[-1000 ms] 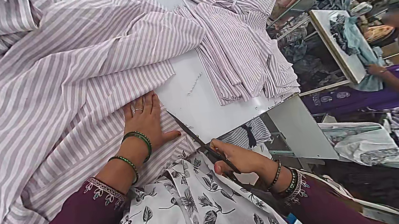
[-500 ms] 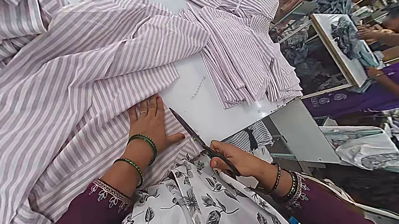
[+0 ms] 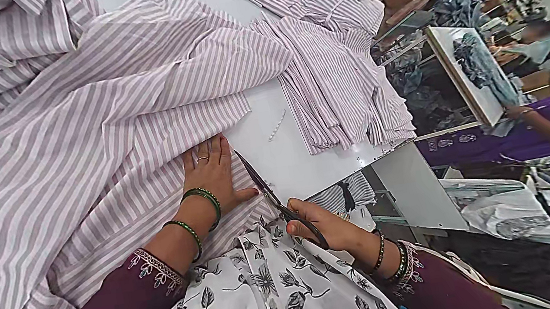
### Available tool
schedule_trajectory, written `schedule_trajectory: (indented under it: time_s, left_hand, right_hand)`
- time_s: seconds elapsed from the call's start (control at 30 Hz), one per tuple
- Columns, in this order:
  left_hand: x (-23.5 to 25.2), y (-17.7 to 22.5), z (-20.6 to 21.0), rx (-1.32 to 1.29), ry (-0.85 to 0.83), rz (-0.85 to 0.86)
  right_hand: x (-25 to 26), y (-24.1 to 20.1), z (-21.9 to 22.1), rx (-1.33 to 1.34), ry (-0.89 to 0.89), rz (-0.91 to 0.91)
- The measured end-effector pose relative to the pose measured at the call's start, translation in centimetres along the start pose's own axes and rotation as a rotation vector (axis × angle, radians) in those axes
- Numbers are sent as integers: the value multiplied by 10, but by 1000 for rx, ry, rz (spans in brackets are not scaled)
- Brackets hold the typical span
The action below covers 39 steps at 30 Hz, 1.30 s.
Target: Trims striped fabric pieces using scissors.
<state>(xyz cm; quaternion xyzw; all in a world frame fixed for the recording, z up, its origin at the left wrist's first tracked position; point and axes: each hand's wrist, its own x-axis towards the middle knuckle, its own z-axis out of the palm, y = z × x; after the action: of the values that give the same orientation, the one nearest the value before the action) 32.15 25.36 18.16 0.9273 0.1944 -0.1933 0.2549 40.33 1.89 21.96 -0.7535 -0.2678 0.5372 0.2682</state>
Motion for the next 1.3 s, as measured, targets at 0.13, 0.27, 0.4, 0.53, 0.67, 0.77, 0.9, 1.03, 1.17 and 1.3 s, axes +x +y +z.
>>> schedule_trajectory:
  time_s: [0.13,0.27,0.4,0.53,0.67,0.77,0.9,1.03,1.17,1.3]
  left_hand:
    - [0,1,-1,4,-17,-5]
    - [0,1,-3,19,-30,-9]
    - [-1,1,-3,14,-22,-6]
    - [0,1,-1,11,1,-10]
    - [1,1,3,42,46,-17]
    - [-1,4,1,61,37,-39]
    - [0,3,2,104,73,-58]
    - [12,-6,8,129,213,-49]
    - [20,-13,1,160,259,-76]
    - [26,-14,-8,171,238,-132]
  right_hand:
    - [1,1,3,-18,36,-21]
    - [1,2,-8,133,69,73]
    - [-7,9,-18,185,24,90]
    - [-8,11,-11,129,-81,53]
    - [5,4,-3,138,-73,1]
    - [15,5,-2,199,-55,-42]
    - [14,12,-12,227,10,-70]
    - [-7,43,-39,239,3,-104]
    - [-40,78,-57,90,-101,-92]
    - [-61,104,-61,11,-206,-88]
